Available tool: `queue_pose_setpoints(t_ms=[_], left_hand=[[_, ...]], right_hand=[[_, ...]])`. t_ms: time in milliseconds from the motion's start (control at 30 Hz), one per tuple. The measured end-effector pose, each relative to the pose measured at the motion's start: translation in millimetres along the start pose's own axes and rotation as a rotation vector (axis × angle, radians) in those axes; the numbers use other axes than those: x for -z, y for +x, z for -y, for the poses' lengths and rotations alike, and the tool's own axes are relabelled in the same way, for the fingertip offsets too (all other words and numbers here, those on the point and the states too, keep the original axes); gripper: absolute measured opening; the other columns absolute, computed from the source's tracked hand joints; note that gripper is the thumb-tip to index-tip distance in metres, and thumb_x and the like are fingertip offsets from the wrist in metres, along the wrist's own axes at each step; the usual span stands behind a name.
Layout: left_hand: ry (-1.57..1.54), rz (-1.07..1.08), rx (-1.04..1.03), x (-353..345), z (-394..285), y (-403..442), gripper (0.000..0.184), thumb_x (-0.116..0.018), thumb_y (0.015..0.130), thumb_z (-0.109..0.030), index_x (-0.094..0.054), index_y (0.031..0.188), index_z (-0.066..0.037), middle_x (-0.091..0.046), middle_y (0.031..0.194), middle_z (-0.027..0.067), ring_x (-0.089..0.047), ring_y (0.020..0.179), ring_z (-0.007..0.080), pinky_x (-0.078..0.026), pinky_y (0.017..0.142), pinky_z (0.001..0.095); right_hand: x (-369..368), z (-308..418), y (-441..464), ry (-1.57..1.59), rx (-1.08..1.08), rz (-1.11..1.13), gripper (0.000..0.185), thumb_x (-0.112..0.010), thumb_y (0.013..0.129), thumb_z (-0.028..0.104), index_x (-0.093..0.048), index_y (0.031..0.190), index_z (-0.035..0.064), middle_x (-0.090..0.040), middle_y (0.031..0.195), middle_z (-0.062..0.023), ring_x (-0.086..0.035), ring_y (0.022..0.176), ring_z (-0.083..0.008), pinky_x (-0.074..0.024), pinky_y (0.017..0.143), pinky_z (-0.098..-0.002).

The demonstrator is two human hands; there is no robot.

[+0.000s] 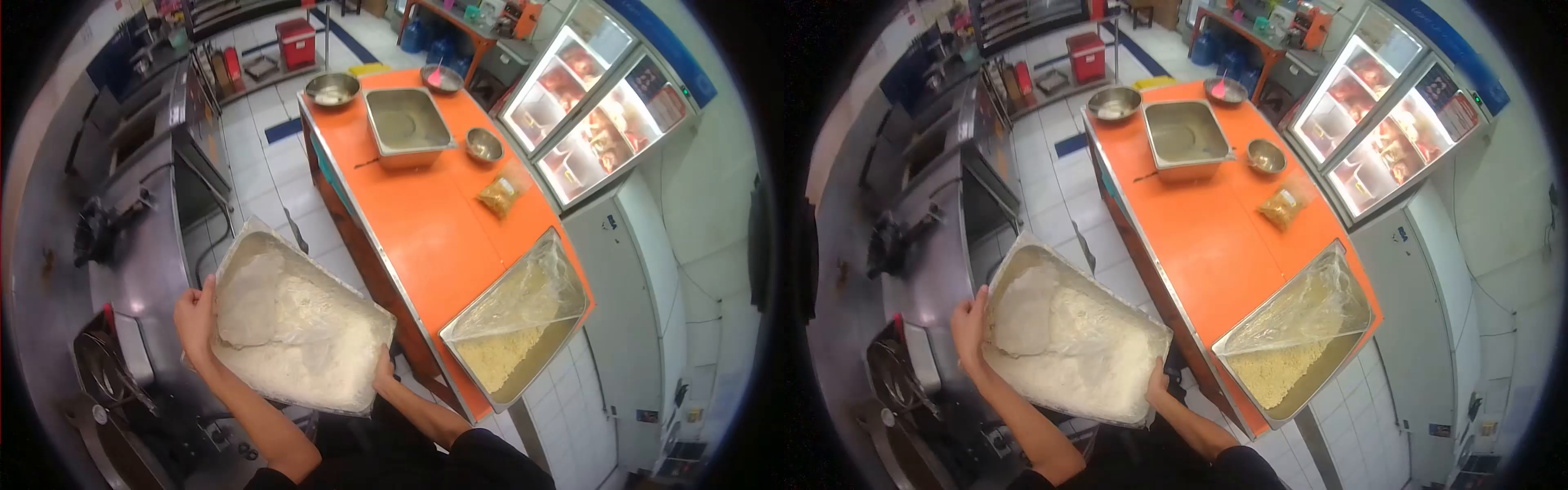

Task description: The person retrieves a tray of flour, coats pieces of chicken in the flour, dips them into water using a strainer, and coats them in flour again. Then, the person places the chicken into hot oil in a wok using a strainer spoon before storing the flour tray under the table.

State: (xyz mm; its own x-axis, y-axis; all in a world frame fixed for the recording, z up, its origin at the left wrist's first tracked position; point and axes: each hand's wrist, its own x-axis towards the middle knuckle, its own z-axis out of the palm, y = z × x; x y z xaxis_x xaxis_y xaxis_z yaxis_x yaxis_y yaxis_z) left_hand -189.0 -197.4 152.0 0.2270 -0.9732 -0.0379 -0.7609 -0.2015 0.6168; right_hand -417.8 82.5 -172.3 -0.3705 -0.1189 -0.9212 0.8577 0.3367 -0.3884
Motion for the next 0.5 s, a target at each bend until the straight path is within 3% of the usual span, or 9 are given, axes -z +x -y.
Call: queue_pose_setpoints(t_ms=[67, 167, 233, 300, 333, 400, 500], left_hand=[[-0.006, 0.0, -0.042, 27, 2, 22, 0.064, -0.069, 0.084, -0.058, -0.062, 0.073, 0.005, -0.06, 0.068, 0.0165, -0.055, 0.067, 0.03, -0.047, 0.072, 0.0412], [0.031, -0.063, -0.069, 58, -17, 59, 0.069, -0.066, 0.084, -0.062, -0.065, 0.076, 0.006, -0.064, 0.074, 0.0204, -0.059, 0.072, 0.0345, -0.047, 0.076, 0.0433], [-0.023, -0.109, -0.091, 74, -39, 78, 0.073, -0.065, 0.083, -0.065, -0.068, 0.082, 0.008, -0.066, 0.076, 0.0213, -0.061, 0.074, 0.0301, -0.048, 0.076, 0.0423], [-0.118, -0.063, -0.106, 60, -33, 113, 0.075, -0.065, 0.084, -0.065, -0.069, 0.085, 0.01, -0.067, 0.077, 0.02, -0.061, 0.074, 0.027, -0.048, 0.075, 0.0412], [-0.214, -0.015, -0.112, 52, -23, 125, 0.076, -0.064, 0.085, -0.065, -0.07, 0.088, 0.011, -0.068, 0.079, 0.0188, -0.062, 0.075, 0.0238, -0.048, 0.073, 0.0401], [-0.287, 0.18, -0.035, 31, -35, 120, 0.074, -0.064, 0.087, -0.063, -0.071, 0.093, 0.011, -0.07, 0.081, 0.0136, -0.062, 0.075, 0.0196, -0.048, 0.07, 0.036], [-0.601, 0.409, 0.067, -42, -41, 117, 0.064, -0.065, 0.088, -0.06, -0.074, 0.097, 0.003, -0.071, 0.083, 0.0079, -0.062, 0.072, 0.0142, -0.048, 0.067, 0.0334]], right_hand=[[-14, 34, -71, -0.004, 0.006, 0.006, 0.072, -0.061, 0.092, 0.051, -0.053, 0.136, -0.0046, -0.062, 0.13, -0.0154, -0.06, 0.117, -0.0258, -0.0467, 0.101, -0.037], [-32, 78, -93, 0.064, 0.188, 0.26, 0.061, -0.061, 0.094, 0.042, -0.054, 0.133, -0.005, -0.063, 0.125, -0.0145, -0.06, 0.115, -0.0266, -0.0474, 0.1, -0.041], [-42, 120, -77, 0.15, 0.257, 0.433, 0.053, -0.057, 0.097, 0.034, -0.053, 0.132, -0.0051, -0.063, 0.125, -0.0151, -0.06, 0.114, -0.0275, -0.0483, 0.1, -0.0433], [-48, 179, -122, 0.306, 0.262, 0.595, 0.042, -0.051, 0.099, 0.025, -0.053, 0.129, -0.0049, -0.062, 0.125, -0.0171, -0.062, 0.112, -0.0295, -0.049, 0.101, -0.045], [-48, 188, -47, 0.378, 0.263, 0.737, 0.042, -0.052, 0.099, 0.028, -0.055, 0.125, -0.004, -0.064, 0.121, -0.0172, -0.063, 0.11, -0.0288, -0.0493, 0.101, -0.0446], [-44, 240, -85, 0.318, 0.336, 0.7, 0.043, -0.053, 0.098, 0.032, -0.056, 0.124, -0.0025, -0.066, 0.118, -0.0164, -0.062, 0.11, -0.0271, -0.05, 0.099, -0.0434], [-37, 298, -34, 0.295, 0.442, 0.541, 0.047, -0.06, 0.094, 0.035, -0.059, 0.122, -0.0026, -0.066, 0.113, -0.0156, -0.064, 0.105, -0.0264, -0.0515, 0.095, -0.0404]])
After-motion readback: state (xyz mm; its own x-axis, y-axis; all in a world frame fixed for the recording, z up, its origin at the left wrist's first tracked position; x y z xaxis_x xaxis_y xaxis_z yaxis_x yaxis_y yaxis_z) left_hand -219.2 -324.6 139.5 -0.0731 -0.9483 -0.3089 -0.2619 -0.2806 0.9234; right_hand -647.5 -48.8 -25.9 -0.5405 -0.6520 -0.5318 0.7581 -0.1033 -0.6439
